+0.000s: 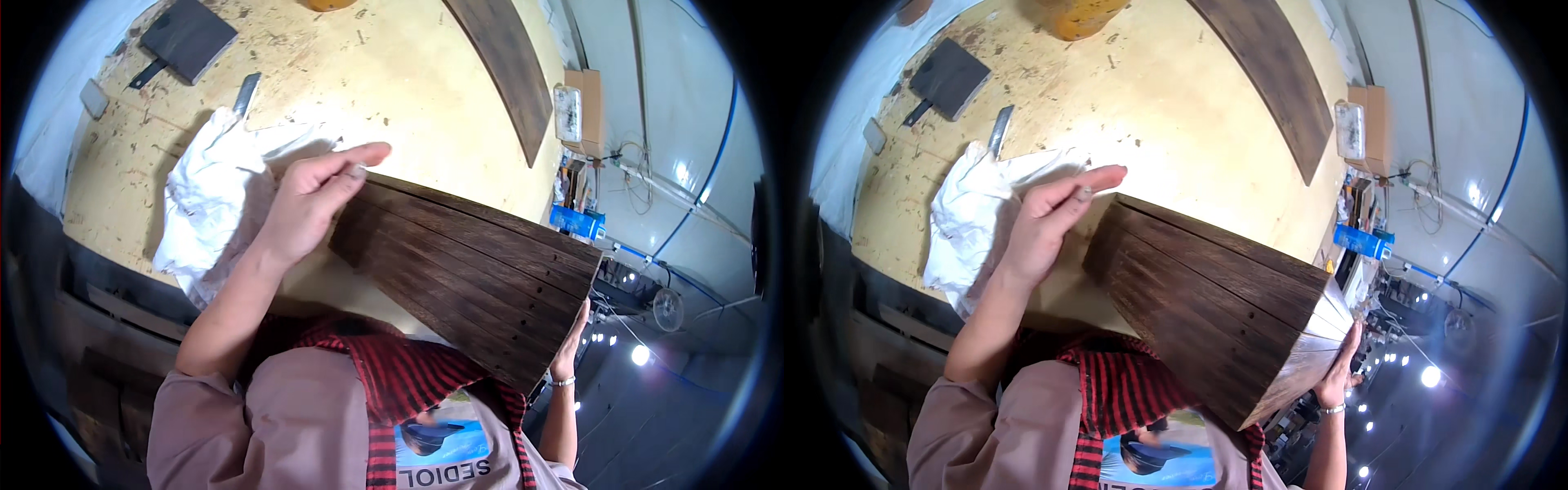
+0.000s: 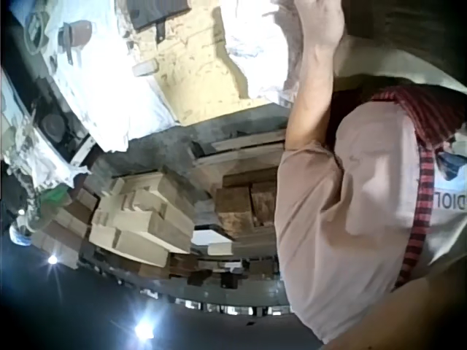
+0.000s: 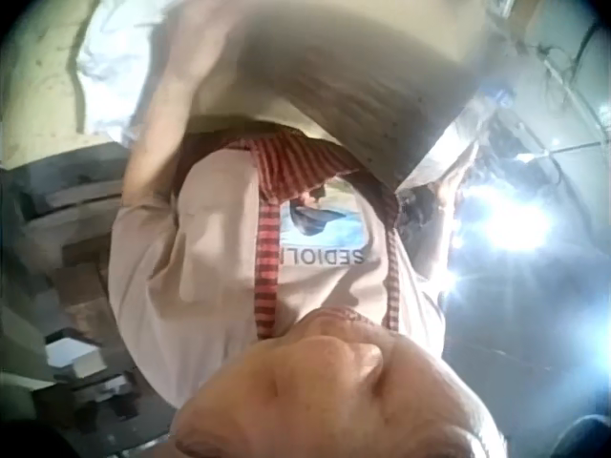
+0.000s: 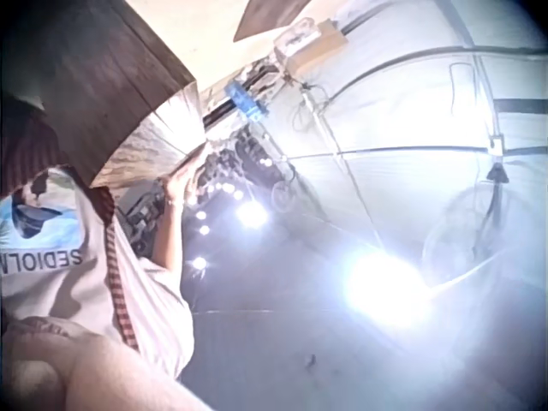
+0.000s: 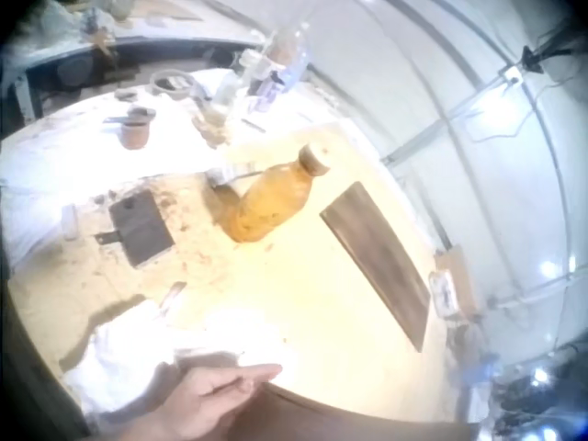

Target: The user is applying a liquid finish to a piece of dark wood furniture using a cloth.

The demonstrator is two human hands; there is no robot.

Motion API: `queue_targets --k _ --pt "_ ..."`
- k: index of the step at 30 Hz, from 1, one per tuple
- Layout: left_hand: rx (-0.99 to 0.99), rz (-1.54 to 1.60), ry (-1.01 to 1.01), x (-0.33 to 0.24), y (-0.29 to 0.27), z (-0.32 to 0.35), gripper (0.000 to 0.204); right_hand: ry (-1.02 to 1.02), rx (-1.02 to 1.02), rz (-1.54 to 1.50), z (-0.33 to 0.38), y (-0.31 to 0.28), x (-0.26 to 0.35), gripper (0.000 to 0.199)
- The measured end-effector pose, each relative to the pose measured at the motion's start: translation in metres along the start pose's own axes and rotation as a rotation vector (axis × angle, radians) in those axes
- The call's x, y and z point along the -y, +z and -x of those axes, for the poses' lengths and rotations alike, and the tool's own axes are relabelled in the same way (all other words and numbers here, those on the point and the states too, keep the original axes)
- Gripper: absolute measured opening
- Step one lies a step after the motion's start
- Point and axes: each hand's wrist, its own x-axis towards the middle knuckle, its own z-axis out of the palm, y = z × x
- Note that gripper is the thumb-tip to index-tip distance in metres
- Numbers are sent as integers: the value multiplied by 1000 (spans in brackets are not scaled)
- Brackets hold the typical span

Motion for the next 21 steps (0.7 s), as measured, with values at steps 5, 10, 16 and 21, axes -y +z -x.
queue_targets --k 5,10,16,21 --pt "252 -138 -15 -19 44 -35 31 -79 36 54 -2 -2 -3 121" --pt "588 -139 -2 -24 63 -63 31 -193 33 77 -2 1 3 103" --pt "628 6 -42 -11 62 -74 38 -177 48 71 -7 2 13 103" --pt "657 -31 -22 -9 59 -77 39 -195 41 85 -6 3 17 104"
